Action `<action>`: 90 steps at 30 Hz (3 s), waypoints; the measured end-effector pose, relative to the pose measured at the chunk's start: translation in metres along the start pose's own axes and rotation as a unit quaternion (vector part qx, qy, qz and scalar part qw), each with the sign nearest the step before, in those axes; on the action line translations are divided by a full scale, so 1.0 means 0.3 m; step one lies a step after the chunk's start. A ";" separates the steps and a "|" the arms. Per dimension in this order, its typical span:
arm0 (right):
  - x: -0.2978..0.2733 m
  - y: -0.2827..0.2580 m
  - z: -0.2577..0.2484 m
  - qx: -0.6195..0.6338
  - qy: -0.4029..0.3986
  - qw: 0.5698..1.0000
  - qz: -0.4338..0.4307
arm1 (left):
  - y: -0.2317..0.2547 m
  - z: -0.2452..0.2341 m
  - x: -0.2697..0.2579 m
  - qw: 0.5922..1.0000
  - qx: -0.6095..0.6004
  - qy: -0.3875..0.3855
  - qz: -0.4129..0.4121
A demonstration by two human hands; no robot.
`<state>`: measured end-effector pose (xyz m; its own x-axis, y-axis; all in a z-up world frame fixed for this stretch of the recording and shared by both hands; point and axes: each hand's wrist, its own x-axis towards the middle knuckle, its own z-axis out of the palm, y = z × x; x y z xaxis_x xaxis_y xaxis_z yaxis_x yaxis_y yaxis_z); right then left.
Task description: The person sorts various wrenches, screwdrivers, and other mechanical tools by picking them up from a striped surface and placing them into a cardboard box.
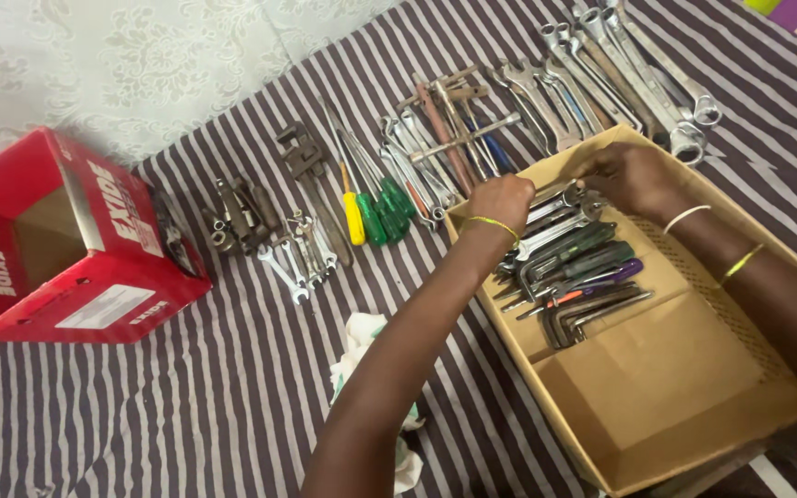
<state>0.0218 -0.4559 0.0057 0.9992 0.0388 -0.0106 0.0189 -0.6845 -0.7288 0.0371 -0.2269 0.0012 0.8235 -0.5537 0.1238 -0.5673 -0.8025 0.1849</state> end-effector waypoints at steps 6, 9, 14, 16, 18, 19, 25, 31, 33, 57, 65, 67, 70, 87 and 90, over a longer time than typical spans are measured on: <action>-0.034 -0.032 0.019 -0.124 0.027 0.980 -0.155 | 0.011 0.093 -0.007 0.996 0.063 0.040 0.050; -0.056 -0.054 0.024 -0.131 0.034 0.980 -0.145 | 0.023 0.096 -0.012 0.990 0.128 0.018 0.059; -0.045 -0.042 0.055 -0.139 0.059 0.970 -0.191 | 0.042 0.095 -0.017 0.985 0.170 -0.003 0.043; -0.041 -0.031 0.059 -0.143 0.072 0.966 -0.203 | 0.039 0.101 -0.025 0.984 0.172 0.029 0.040; -0.042 -0.028 0.064 -0.158 0.081 0.961 -0.214 | 0.036 0.108 -0.022 0.983 0.176 0.030 0.039; -0.044 -0.029 0.066 -0.158 0.081 0.960 -0.214 | 0.036 0.111 -0.019 0.982 0.180 0.031 0.039; -0.053 -0.046 0.068 -0.164 0.068 0.964 -0.200 | 0.036 0.127 -0.007 0.985 0.166 0.019 0.038; -0.051 -0.028 0.081 -0.141 0.072 0.972 -0.176 | 0.012 0.168 -0.012 0.990 0.133 0.035 0.035; -0.041 -0.025 0.089 -0.109 0.068 0.981 -0.144 | 0.003 0.172 -0.014 0.989 0.125 0.062 0.042; 0.086 -0.750 0.517 0.024 -0.041 0.953 -0.298 | -0.815 -0.067 -0.801 0.855 -0.141 0.309 -0.392; 0.112 -0.909 1.037 -0.066 -0.199 0.951 -0.229 | -0.897 0.028 -0.930 0.796 -0.166 0.132 -0.568; 0.111 -0.905 1.119 -0.051 -0.203 0.946 -0.246 | -0.903 0.020 -0.924 0.788 -0.164 0.139 -0.577; 0.094 -0.910 1.192 -0.076 -0.221 0.952 -0.200 | -0.920 -0.005 -0.927 0.786 -0.185 0.086 -0.583; 0.065 -0.885 1.153 -0.103 -0.221 0.952 -0.187 | -0.933 0.012 -0.993 0.787 -0.253 0.068 -0.559; 0.050 -0.894 1.157 -0.087 -0.228 0.951 -0.188 | -0.933 -0.051 -1.044 0.724 -0.352 0.026 -0.592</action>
<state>0.0193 -0.0191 -0.0366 0.8014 0.5904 -0.0959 0.4179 -0.6674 -0.6164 -0.0621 0.1745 -0.0745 0.7404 0.4543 -0.4954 0.6647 -0.3848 0.6404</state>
